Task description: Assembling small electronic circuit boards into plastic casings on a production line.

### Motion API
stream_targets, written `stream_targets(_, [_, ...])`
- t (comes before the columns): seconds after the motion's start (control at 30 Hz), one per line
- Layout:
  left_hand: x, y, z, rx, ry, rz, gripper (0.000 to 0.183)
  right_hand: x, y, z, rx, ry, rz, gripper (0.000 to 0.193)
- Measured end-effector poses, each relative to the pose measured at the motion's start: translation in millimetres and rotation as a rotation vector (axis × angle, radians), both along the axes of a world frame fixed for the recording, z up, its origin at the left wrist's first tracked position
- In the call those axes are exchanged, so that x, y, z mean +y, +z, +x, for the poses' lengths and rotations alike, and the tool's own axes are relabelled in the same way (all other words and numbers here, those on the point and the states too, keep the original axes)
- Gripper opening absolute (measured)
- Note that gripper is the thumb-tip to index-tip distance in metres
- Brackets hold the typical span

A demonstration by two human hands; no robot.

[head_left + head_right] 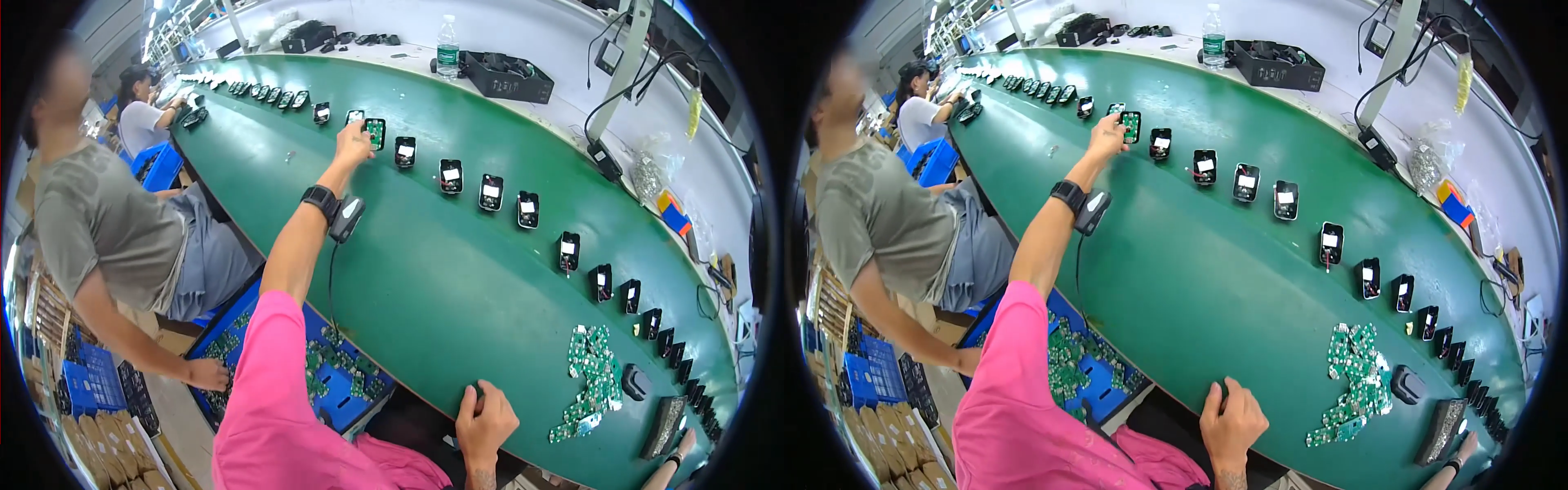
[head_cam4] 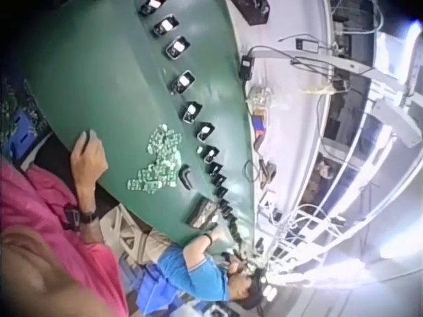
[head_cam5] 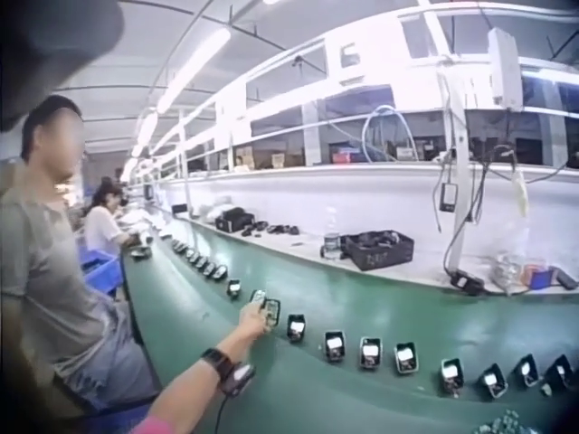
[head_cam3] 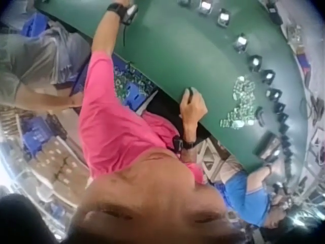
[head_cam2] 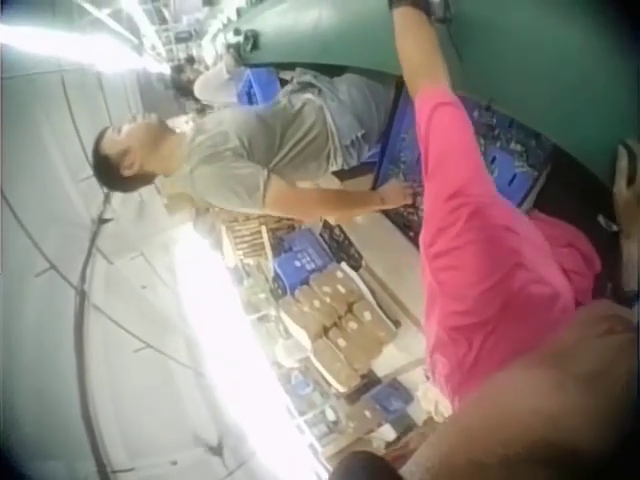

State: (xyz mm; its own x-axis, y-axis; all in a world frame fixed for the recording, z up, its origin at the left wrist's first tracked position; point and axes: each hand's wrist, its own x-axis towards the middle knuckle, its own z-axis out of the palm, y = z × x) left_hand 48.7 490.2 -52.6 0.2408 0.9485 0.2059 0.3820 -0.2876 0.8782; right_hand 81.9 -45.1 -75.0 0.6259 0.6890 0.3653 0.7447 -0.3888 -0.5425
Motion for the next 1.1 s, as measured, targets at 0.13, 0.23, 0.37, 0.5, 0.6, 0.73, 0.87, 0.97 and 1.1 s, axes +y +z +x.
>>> stream_targets(0.13, [45, -19, 3, 0.369, 0.026, 0.333, 0.028, 5, -1, -4, 0.005, -0.025, -0.008, 0.012])
stream_targets(0.23, [31, -18, 20, 0.689, 0.015, 0.488, 0.025, 0, -1, -2, 0.003, -0.082, -0.042, 0.012])
stream_targets(0.37, [-54, 21, 39, 0.412, -0.365, 0.764, 0.06, 0, 3, 5, -0.122, -0.101, -0.021, 0.013])
stream_targets(0.5, [-87, 8, 41, 0.644, -0.608, 0.647, 0.091, 6, -1, 0, -0.018, 0.013, 0.031, 0.012])
stream_targets(0.6, [-93, 3, 69, 0.564, -0.535, 0.696, 0.075, -9, -1, 9, 0.084, 0.066, 0.283, 0.01])
stream_targets(0.73, [-156, 13, 54, 0.375, -0.583, 0.617, 0.072, -81, 20, 32, -0.089, -0.316, 0.206, 0.011])
stream_targets(0.87, [-325, 24, 41, 0.286, -0.942, 0.534, 0.079, -156, 24, 75, 0.215, -0.894, 0.059, 0.029])
stream_targets(0.97, [-400, 17, 18, 0.378, -1.095, 0.593, 0.09, -146, 28, 82, 0.117, -0.823, -0.098, 0.053])
stream_targets(1.1, [-435, -7, 11, 0.367, -1.07, 0.603, 0.096, -128, 15, 90, 0.19, -0.839, -0.221, 0.056])
